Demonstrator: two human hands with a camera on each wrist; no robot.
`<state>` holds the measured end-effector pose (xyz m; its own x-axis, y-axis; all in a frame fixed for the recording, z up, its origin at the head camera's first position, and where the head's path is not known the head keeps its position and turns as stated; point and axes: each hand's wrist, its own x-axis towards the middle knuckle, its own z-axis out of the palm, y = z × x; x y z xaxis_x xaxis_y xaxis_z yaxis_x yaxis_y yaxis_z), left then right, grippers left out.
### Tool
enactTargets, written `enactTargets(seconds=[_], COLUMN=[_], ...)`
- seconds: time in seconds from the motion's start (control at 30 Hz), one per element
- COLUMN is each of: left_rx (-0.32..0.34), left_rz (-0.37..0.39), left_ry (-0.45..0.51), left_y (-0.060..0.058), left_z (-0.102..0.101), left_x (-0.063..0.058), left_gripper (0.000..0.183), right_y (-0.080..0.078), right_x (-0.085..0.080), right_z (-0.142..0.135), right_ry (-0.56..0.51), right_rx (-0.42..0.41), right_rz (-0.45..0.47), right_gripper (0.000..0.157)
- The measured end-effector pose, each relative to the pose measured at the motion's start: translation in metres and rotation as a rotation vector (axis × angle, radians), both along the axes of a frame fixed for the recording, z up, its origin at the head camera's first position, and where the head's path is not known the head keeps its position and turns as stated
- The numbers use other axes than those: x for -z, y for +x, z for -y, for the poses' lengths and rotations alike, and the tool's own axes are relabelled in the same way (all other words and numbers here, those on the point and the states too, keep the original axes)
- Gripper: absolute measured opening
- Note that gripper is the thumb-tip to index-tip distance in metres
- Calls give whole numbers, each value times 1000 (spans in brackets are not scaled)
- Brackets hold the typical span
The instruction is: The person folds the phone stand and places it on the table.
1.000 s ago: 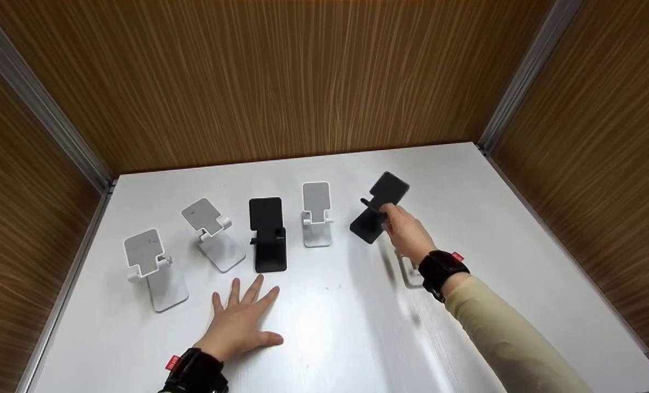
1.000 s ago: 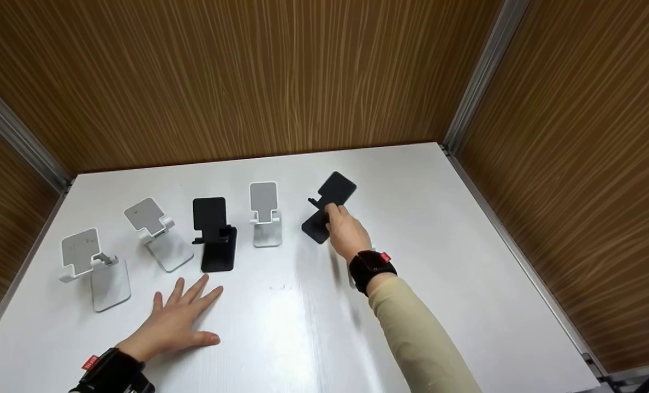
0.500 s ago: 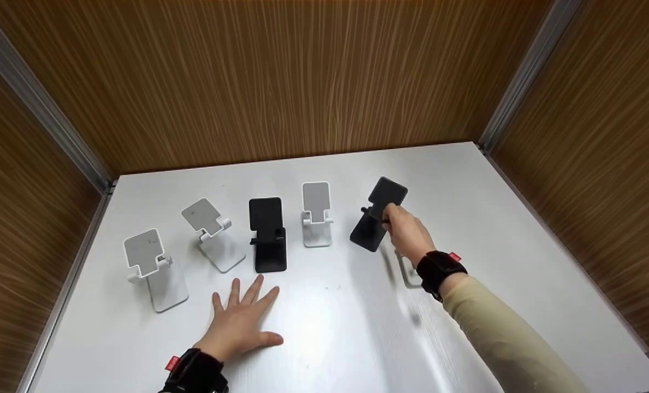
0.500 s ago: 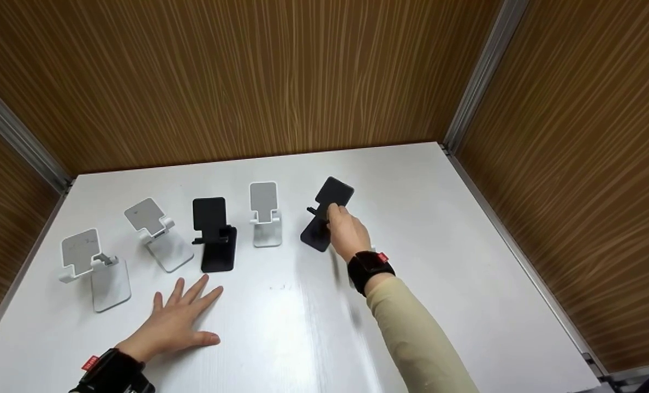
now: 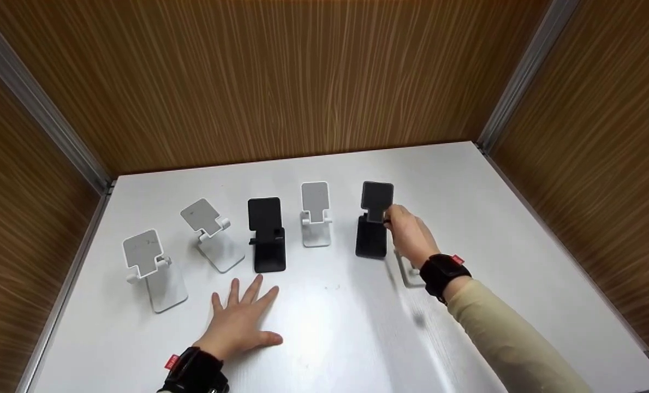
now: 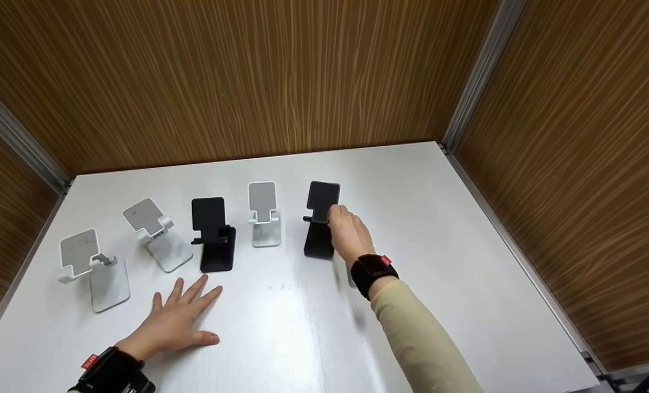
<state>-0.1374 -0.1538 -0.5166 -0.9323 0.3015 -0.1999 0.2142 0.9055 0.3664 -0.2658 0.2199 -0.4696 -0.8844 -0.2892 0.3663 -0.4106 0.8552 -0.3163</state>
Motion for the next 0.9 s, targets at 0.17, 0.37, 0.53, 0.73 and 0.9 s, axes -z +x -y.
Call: enactTargets(seconds=[0.17,0.37,0.53,0.73,0.9], left_rx=[1,-47,-75,-77,-134], left_rz=[1,-7,-99,-207,-184], left_ry=[-3,28,62,188,363], left_y=[-1,-3,-8,-18,-28], left_z=[0,-7,-18,-32,-48], left_x=[0,-2,-1,-4,-10], left_gripper=[100,84,69,57,50], right_y=[4,9,14,17,21], right_x=[-3,-7,-8,-12,-16], right_z=[0,1,1,2,6], right_ry=[-6,-40,-36,-38,-33], right_rx=[-22,-58,-91,-129,-174], right_rz=[-44,-125,-212,-286,-344], right_gripper=[9,16,18,18,21])
